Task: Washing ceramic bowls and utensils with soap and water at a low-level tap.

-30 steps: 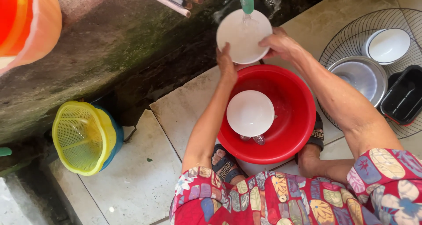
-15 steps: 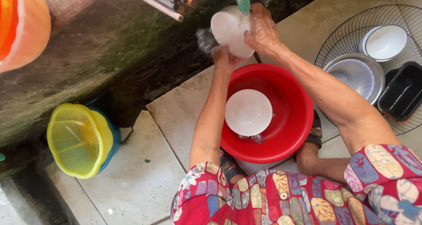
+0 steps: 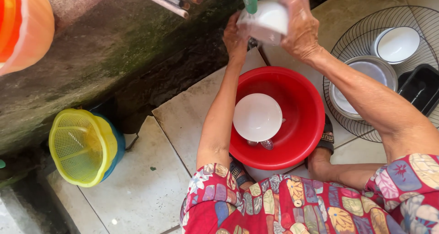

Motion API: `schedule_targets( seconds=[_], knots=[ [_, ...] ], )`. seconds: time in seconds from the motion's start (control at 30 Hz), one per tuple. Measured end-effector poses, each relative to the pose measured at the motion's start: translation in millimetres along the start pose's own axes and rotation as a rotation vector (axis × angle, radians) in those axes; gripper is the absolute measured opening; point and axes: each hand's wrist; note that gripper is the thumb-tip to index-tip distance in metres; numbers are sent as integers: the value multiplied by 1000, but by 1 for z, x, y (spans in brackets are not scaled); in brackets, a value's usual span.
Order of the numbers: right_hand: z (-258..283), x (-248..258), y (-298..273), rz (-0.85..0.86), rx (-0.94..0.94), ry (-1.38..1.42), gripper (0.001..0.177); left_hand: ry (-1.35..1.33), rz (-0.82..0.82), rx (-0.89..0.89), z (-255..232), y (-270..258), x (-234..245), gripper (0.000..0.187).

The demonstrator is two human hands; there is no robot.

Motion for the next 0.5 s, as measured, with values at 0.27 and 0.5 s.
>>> schedule_targets(
  seconds=[0.27,0.5],
  knots=[
    [-42,-22,-30,642,-1568,795,37,483,14,796,-84,-15,0,56],
    [-8,-15,7,746,-1091,758,50,122,-82,697,9,-48,60,51]
  ],
)
Point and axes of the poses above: each hand's wrist, its own y-axis towards the middle knuckle, its own x-axis out of the back of the hand, z = x × y, and after that the axes turned 6 degrees about -z, right-handed
